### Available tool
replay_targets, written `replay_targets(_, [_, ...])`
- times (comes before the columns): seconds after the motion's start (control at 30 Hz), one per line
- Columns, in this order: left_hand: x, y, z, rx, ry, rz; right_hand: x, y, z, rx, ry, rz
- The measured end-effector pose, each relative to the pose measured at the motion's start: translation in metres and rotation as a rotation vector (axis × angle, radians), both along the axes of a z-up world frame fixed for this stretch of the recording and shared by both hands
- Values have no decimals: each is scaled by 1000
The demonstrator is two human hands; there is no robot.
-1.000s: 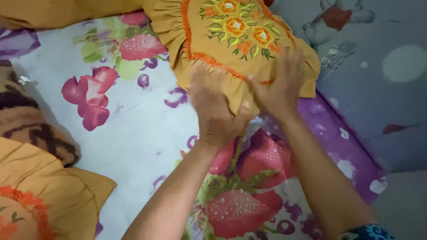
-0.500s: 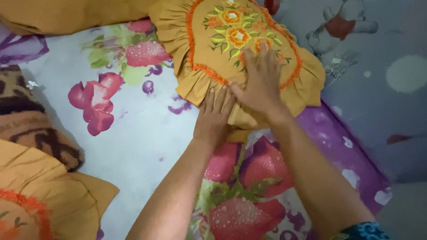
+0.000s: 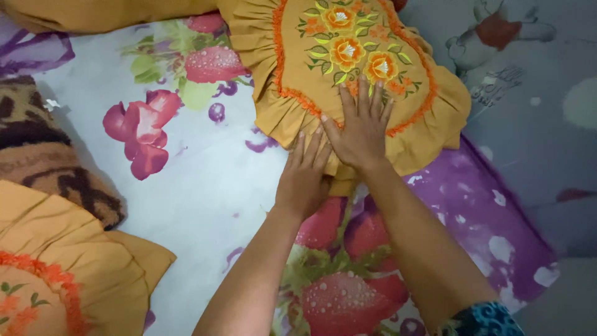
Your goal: Dusting pillows and bedsheets with a handheld duster.
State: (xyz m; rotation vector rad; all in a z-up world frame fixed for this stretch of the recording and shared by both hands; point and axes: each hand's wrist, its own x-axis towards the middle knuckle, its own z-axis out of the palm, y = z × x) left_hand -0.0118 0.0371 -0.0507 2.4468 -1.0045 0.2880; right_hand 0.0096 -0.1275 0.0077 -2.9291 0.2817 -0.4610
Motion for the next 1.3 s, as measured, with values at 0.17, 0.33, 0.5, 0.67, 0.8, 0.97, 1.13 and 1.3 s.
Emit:
replay_targets(0.17, [-18, 26, -11, 24, -35, 27, 4, 8, -10, -60, -49, -59])
replay_targets(0.33, [-46, 73, 7, 189, 188, 39, -7, 16, -15, 6, -39, -90])
replay_targets(0.5, [-80, 104, 9, 313, 242, 99, -49, 27, -40, 22, 81, -96])
replay_targets(0.67, [-124, 139, 1, 307, 341, 156, -100, 55, -84, 66, 169, -10])
replay_targets(0.8, [-146, 167, -13, 108, 163, 160, -131, 100, -93, -35, 227, 45])
replay_targets(0.97, [-133, 223, 23, -79, 243, 219, -189, 225, -89, 328, -35, 493])
replay_targets(1.13, [-149, 284, 82, -168, 128, 373, -265, 386, -73, 989, 137, 1030])
replay_targets(1.3, [-170, 302, 103, -252, 99, 318, -278, 454, -93, 735, 25, 1109])
